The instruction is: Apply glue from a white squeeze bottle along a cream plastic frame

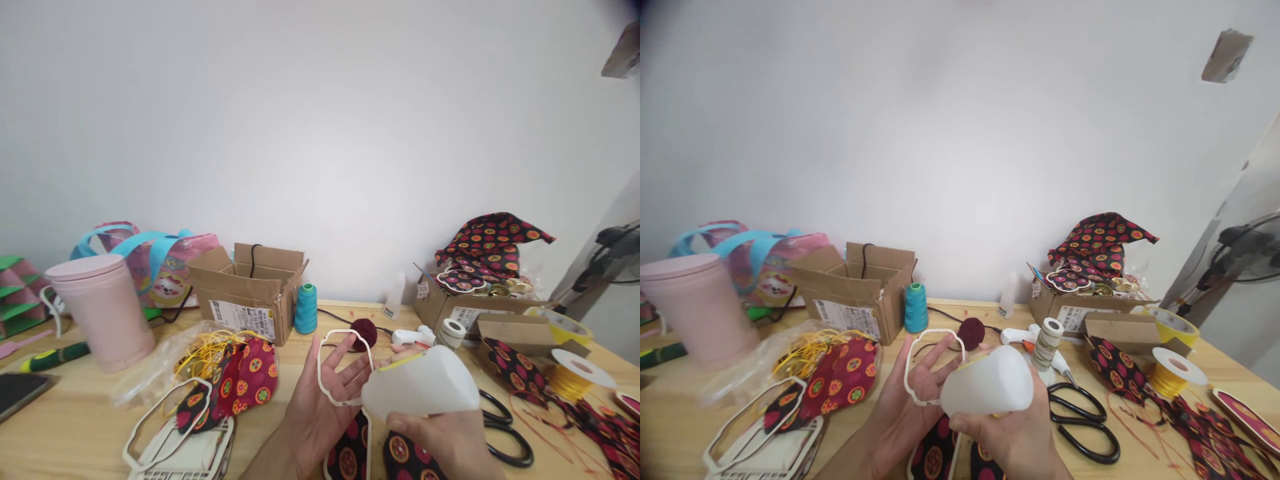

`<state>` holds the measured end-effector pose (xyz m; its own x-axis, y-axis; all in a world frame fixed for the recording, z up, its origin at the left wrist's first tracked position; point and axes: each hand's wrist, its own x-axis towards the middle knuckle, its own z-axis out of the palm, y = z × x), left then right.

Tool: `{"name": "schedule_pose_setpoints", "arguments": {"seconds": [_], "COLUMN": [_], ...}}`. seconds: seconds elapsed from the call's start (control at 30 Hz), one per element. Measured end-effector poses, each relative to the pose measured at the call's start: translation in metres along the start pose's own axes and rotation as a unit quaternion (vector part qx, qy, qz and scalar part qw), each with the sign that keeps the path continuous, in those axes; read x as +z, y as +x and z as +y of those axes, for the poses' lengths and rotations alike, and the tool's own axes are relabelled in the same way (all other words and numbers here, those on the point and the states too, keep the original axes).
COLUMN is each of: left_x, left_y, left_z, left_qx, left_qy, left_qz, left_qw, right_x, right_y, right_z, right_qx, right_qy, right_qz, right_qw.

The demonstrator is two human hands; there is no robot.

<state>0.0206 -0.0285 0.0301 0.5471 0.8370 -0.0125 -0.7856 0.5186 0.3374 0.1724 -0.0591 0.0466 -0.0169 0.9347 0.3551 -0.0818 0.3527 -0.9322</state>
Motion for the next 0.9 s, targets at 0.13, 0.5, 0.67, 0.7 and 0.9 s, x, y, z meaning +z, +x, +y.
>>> {"name": "schedule_pose_setpoints", "arguments": {"seconds": [0.13,0.5,0.67,0.7,0.9], "left_x": [-0.001,-0.003,-0.001,-0.001,0.001], "left_y": [-0.001,0.0,0.001,0.001,-0.002], "left_z": [-0.001,-0.004,-0.002,-0.002,-0.001], "left_qx": [-0.004,-0.004,0.005,0.005,0.008], "left_qy": [-0.011,-0.012,-0.008,-0.009,-0.015], "left_qz": [-0.002,-0.013,0.006,0.007,-0.003], "left_qw": [1.0,1.0,1.0,1.0,1.0], "right_x": [0.002,0.008,0.004,0.004,-0.004], "right_y": [-0.002,0.0,-0.001,-0.001,0.003], "right_z": [0.003,0.0,0.003,0.003,0.001], "right_qx": [0.003,-0.012,-0.003,-0.004,-0.008], "right_qy": [0.013,0.032,0.037,0.034,-0.018], "right_qz": [-0.018,-0.007,-0.002,-0.008,0.037], "right_qw": [1.0,0.999,0.999,0.999,0.999]}}
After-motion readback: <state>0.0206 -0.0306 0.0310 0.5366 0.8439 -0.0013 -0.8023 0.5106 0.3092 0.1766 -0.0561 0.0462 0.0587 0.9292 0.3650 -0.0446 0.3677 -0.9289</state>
